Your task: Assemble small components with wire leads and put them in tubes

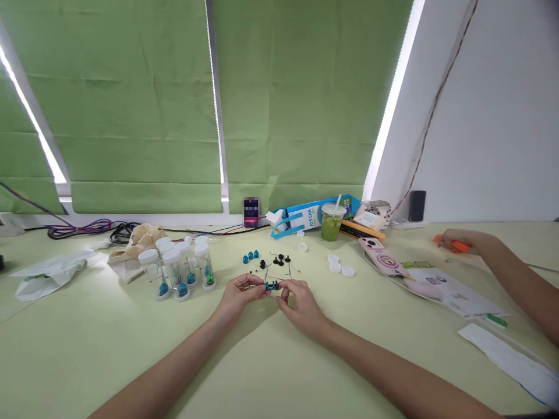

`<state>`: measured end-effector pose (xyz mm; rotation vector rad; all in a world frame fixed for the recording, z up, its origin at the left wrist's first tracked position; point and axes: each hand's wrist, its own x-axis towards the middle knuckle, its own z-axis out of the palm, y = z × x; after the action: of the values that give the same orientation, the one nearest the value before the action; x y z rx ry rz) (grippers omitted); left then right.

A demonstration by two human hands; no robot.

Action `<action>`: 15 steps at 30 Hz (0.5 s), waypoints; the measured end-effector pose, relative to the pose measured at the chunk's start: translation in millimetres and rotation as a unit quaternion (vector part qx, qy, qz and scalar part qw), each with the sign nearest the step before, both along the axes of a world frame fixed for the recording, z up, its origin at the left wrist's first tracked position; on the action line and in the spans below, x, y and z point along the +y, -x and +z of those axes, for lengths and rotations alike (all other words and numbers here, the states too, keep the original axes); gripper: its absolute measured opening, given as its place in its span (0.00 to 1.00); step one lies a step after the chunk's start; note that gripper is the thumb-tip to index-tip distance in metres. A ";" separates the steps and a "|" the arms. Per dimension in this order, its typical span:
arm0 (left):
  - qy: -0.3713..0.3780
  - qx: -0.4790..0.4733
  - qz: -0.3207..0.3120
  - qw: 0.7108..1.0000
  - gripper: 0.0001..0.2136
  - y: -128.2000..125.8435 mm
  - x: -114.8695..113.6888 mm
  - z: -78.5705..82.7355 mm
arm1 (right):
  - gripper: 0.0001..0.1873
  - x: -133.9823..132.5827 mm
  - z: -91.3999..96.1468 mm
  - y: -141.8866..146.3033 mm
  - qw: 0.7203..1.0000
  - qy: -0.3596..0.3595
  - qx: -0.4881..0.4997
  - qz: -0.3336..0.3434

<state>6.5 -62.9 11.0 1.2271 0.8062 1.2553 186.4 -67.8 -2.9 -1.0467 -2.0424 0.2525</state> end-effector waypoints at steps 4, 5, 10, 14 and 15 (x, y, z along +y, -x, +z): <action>0.005 0.002 0.005 1.000 0.08 -0.4 0.4 -0.7 | 0.06 -1.4 1.9 0.2 1.000 0.000 0.001 -0.014; 0.004 0.002 0.005 1.000 0.08 -0.5 0.5 -0.9 | 0.06 -1.9 2.6 0.1 1.000 0.000 0.004 -0.022; 0.000 0.002 0.005 1.000 0.08 -0.4 0.2 -1.0 | 0.14 -3.9 6.2 -0.6 0.999 0.013 0.025 -0.037; 0.000 0.005 0.001 1.000 0.08 -0.1 0.1 -1.5 | 0.13 -4.0 7.4 -0.5 1.000 0.014 0.014 -0.013; 0.000 0.005 0.001 1.000 0.08 -0.1 0.1 -1.9 | 0.12 -4.0 7.4 -0.4 1.000 0.016 0.011 -0.013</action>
<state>6.6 -62.8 9.1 1.2353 0.8146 1.2510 186.8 -71.8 4.6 -1.0849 -2.0092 0.2816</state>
